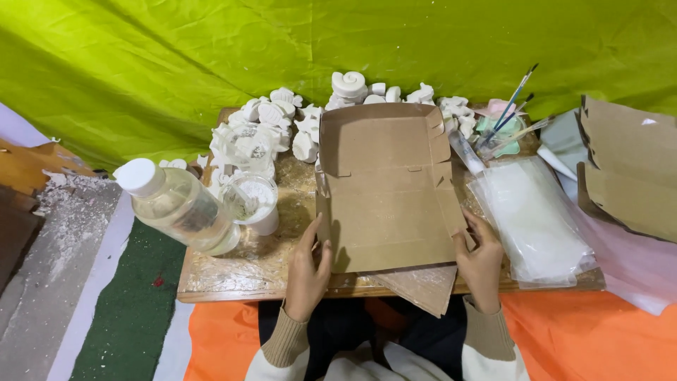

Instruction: Folding and assembling a cardboard box from a flat template on a low table.

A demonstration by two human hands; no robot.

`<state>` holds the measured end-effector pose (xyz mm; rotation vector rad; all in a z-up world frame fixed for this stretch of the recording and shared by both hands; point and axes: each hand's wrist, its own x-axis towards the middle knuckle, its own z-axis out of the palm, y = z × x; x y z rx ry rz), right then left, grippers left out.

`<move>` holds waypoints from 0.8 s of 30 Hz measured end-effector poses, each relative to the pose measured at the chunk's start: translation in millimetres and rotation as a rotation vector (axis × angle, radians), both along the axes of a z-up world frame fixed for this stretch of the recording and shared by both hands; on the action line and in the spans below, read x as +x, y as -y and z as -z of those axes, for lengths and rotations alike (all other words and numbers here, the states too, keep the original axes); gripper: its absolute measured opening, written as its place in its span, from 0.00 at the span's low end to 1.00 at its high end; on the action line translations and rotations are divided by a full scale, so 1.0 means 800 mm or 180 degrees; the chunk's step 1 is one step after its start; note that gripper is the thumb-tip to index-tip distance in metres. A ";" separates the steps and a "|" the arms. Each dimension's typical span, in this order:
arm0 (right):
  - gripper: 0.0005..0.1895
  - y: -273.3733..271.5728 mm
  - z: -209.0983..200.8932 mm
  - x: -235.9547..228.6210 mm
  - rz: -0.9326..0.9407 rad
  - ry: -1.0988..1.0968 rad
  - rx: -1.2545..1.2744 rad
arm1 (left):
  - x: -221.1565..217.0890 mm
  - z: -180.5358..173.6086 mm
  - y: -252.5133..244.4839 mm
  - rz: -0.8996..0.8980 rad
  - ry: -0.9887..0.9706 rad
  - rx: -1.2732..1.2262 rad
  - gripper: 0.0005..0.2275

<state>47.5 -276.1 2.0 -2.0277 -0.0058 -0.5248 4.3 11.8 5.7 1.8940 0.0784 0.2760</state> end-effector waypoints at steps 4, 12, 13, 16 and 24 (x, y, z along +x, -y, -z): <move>0.26 0.009 -0.007 -0.020 0.0065 0.0086 -0.0190 | -0.019 -0.003 -0.009 -0.0220 0.0229 0.0496 0.26; 0.25 0.009 -0.009 -0.056 -0.0321 -0.0646 0.0905 | -0.043 0.010 -0.015 -0.0154 0.0589 0.1459 0.33; 0.25 0.011 0.002 -0.061 -0.0317 -0.0659 0.0907 | -0.050 0.011 -0.006 -0.0148 0.0576 0.1459 0.33; 0.25 0.012 0.023 -0.064 -0.0272 -0.0662 0.0813 | -0.051 0.003 0.030 -0.0721 0.0790 0.2449 0.30; 0.25 -0.018 0.013 -0.082 -0.0614 -0.0048 -0.0243 | -0.034 -0.032 0.138 0.0677 0.0582 0.0032 0.15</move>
